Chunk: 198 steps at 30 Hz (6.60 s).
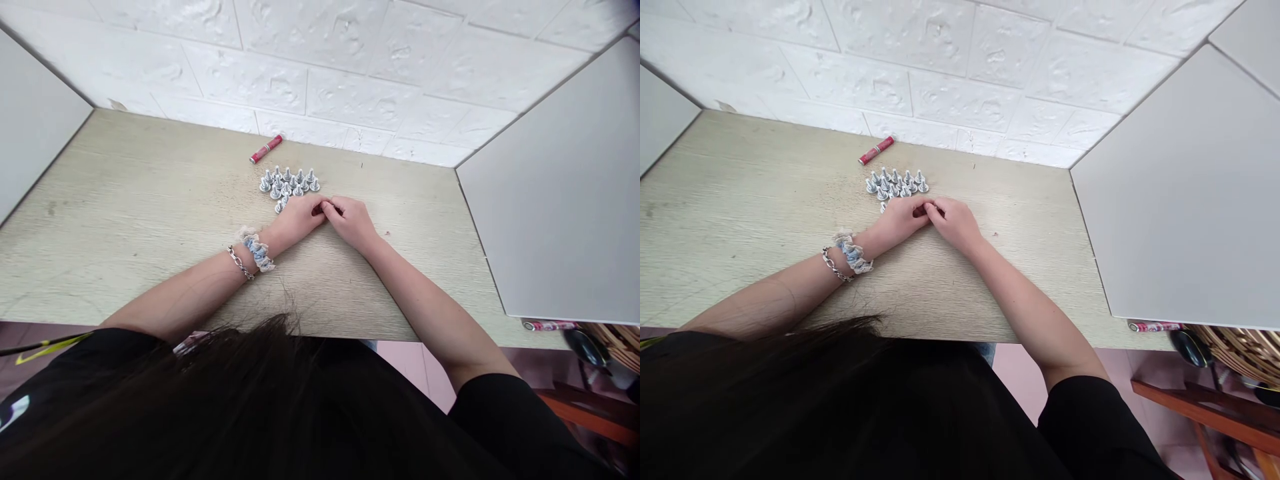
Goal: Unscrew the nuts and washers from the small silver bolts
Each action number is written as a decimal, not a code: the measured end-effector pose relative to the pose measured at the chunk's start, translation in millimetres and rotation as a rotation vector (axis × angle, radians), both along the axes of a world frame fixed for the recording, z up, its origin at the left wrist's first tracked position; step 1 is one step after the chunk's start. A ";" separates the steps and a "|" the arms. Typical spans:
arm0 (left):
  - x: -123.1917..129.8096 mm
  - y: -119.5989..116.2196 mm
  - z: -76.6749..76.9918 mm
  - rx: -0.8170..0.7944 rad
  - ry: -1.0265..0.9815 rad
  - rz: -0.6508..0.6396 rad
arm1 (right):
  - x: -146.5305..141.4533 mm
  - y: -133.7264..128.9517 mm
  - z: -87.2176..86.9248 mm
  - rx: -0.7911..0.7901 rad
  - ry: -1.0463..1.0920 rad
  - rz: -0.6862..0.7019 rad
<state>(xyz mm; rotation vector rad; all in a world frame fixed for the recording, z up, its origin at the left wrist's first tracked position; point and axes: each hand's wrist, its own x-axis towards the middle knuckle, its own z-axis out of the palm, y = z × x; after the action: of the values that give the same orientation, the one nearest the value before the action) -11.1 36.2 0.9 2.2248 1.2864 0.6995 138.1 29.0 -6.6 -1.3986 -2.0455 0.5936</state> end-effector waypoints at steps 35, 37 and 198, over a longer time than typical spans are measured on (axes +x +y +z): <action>-4.9 -4.3 1.7 -0.058 0.024 -0.076 | -3.3 1.1 -0.7 -0.022 -0.157 -0.033; -5.4 -5.2 2.4 -0.075 0.047 -0.059 | -4.4 1.2 -0.4 -0.011 -0.213 -0.059; -0.9 -6.1 5.0 -0.059 -0.032 0.037 | -0.6 -17.0 -1.1 0.017 0.163 -0.009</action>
<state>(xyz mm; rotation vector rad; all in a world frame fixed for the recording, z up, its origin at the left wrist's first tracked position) -12.0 30.0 5.9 2.1392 1.3190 0.6994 137.5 12.0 -7.7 -1.3053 -1.9104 0.6621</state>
